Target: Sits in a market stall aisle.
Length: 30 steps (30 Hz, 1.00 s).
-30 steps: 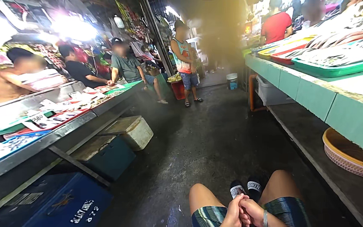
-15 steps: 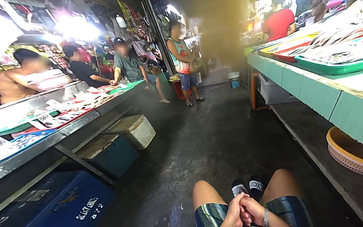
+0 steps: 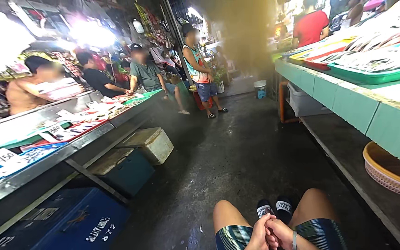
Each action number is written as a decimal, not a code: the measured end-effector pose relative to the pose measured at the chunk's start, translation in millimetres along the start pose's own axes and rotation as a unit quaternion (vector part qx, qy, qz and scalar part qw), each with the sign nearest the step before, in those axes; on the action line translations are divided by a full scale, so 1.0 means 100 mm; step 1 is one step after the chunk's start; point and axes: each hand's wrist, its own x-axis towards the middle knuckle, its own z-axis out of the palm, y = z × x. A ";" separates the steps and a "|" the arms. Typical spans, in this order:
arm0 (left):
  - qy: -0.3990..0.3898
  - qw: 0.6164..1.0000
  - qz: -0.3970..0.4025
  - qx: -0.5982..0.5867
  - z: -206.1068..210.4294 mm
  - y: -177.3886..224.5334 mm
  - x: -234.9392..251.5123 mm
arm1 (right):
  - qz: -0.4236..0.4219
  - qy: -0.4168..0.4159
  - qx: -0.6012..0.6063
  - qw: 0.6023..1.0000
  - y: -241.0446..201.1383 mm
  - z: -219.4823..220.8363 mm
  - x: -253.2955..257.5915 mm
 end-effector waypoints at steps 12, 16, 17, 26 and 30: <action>0.014 1.000 -0.002 0.019 0.07 0.08 -0.11 | 0.017 0.007 -0.051 0.999 -0.15 0.07 -0.15; -0.015 1.000 0.007 0.022 0.09 -0.01 0.04 | 0.008 0.025 0.000 1.000 -0.08 -0.02 -0.15; -0.022 1.000 0.008 0.021 0.07 -0.04 0.09 | 0.005 0.019 0.016 1.000 0.00 -0.08 -0.09; -0.006 1.000 0.010 0.005 0.06 -0.04 0.05 | 0.010 0.009 0.019 1.000 0.01 -0.06 -0.02; -0.018 1.000 0.007 0.024 0.06 -0.06 0.10 | 0.016 0.024 0.030 0.999 0.05 -0.09 -0.04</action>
